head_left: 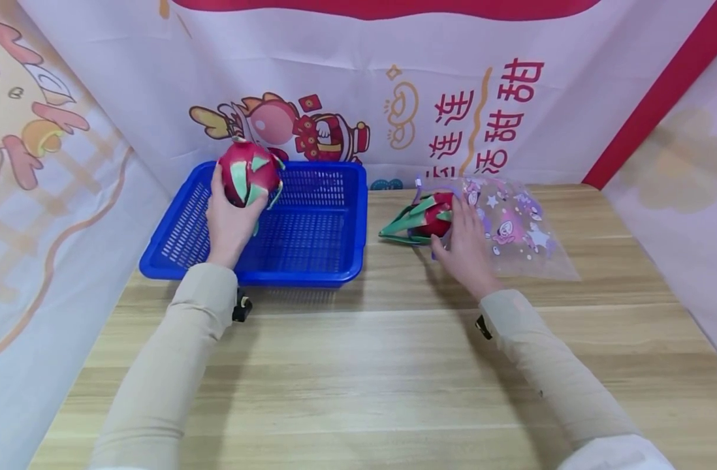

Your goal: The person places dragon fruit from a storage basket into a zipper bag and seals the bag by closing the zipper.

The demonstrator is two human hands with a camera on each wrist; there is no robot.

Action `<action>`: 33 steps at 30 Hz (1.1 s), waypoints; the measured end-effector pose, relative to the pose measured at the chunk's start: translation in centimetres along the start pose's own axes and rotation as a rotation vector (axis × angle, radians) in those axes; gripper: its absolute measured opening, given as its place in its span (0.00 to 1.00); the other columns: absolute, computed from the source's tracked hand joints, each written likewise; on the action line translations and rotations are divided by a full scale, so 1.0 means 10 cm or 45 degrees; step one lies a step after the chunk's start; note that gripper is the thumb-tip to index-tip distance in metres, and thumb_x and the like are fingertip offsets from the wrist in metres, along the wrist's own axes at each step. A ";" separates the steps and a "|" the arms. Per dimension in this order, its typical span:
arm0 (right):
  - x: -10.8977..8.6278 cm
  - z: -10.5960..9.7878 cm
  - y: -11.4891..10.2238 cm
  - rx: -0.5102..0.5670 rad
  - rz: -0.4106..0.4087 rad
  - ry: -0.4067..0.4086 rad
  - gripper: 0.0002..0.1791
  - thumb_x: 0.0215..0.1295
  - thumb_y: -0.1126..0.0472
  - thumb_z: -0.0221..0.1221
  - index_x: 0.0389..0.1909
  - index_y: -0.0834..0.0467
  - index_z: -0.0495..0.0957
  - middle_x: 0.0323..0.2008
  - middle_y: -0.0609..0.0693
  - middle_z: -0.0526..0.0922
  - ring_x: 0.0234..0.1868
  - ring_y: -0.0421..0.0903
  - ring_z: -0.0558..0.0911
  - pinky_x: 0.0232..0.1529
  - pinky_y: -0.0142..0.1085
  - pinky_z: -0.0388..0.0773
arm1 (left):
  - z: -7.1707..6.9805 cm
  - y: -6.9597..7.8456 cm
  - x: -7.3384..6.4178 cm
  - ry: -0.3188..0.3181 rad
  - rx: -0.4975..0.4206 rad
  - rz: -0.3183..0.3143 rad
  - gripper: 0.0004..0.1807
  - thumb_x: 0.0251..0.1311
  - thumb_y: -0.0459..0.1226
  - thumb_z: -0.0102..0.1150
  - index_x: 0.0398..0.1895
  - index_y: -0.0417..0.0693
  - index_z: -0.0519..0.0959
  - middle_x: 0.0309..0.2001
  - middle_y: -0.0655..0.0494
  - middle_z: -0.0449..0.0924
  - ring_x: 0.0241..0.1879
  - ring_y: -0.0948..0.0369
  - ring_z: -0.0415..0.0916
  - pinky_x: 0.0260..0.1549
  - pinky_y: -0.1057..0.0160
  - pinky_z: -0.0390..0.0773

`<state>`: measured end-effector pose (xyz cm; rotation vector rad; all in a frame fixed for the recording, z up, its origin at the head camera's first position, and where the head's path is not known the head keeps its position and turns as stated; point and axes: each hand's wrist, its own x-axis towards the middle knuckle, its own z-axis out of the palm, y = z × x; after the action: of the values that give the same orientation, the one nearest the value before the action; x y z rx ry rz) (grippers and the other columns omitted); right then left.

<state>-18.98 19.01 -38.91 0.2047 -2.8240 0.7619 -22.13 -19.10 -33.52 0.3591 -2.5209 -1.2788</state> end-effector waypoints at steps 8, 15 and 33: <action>0.00 0.00 0.01 0.000 0.015 -0.006 0.47 0.65 0.53 0.55 0.75 0.61 0.38 0.77 0.60 0.39 0.76 0.62 0.44 0.75 0.55 0.42 | 0.18 0.23 -0.08 -0.163 -0.084 0.189 0.49 0.54 0.56 0.63 0.75 0.72 0.44 0.73 0.51 0.57 0.71 0.50 0.58 0.67 0.44 0.61; 0.01 -0.01 0.01 0.000 0.011 0.006 0.47 0.64 0.54 0.56 0.75 0.61 0.39 0.77 0.59 0.40 0.76 0.61 0.46 0.75 0.55 0.45 | 0.36 0.43 -0.19 -0.371 -0.067 0.337 0.49 0.53 0.53 0.65 0.74 0.76 0.45 0.73 0.50 0.58 0.70 0.50 0.60 0.65 0.43 0.65; 0.00 -0.03 0.03 0.051 -0.044 0.064 0.47 0.63 0.56 0.57 0.75 0.62 0.40 0.77 0.59 0.41 0.75 0.62 0.48 0.74 0.56 0.47 | 0.97 0.94 -0.46 -0.769 0.211 0.666 0.49 0.52 0.53 0.65 0.75 0.70 0.47 0.71 0.46 0.59 0.66 0.48 0.64 0.61 0.45 0.70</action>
<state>-19.02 19.40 -38.79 0.2367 -2.7521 0.8055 -22.23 -4.89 -31.99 -0.7221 -2.9083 -1.0719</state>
